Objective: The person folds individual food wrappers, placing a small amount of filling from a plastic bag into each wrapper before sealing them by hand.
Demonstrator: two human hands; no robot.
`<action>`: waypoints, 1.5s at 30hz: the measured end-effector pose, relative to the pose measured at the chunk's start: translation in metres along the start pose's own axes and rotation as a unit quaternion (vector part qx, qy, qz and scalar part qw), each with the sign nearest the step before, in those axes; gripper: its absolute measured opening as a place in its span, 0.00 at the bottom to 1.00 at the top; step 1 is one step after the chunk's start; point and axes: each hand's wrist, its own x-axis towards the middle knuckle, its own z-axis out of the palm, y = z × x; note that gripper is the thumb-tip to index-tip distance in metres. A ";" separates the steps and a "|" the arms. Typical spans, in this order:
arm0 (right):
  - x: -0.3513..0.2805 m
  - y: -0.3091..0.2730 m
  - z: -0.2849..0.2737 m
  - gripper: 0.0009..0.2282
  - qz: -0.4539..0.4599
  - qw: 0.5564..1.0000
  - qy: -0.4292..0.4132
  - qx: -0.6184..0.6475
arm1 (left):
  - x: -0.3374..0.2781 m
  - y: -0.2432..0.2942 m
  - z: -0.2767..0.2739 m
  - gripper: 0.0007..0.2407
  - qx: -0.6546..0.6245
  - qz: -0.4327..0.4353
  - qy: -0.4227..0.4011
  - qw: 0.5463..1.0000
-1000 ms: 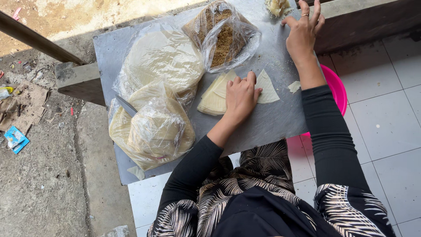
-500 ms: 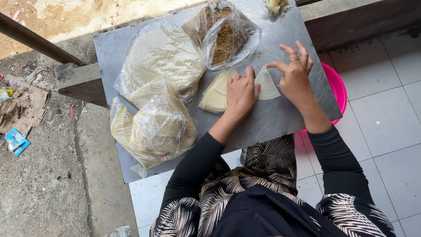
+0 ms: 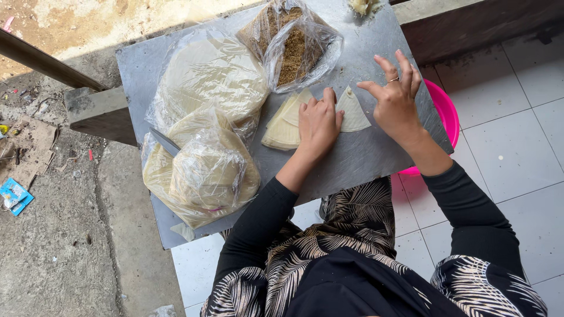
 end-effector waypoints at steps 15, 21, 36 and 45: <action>-0.014 -0.014 0.027 0.21 -0.005 0.998 -0.040 -0.056 | -0.001 0.001 0.000 0.16 0.005 -0.002 -0.011 1.000; -0.020 -0.021 0.028 0.20 -0.026 0.995 -0.036 -0.091 | 0.000 0.002 -0.002 0.15 0.006 0.005 -0.001 1.000; -0.027 -0.026 0.025 0.19 -0.006 0.994 -0.045 -0.100 | 0.000 0.001 -0.003 0.15 0.004 -0.004 -0.014 1.000; -0.036 -0.028 0.010 0.18 -0.025 0.988 -0.014 -0.154 | 0.000 0.000 -0.001 0.15 0.003 0.000 -0.005 1.000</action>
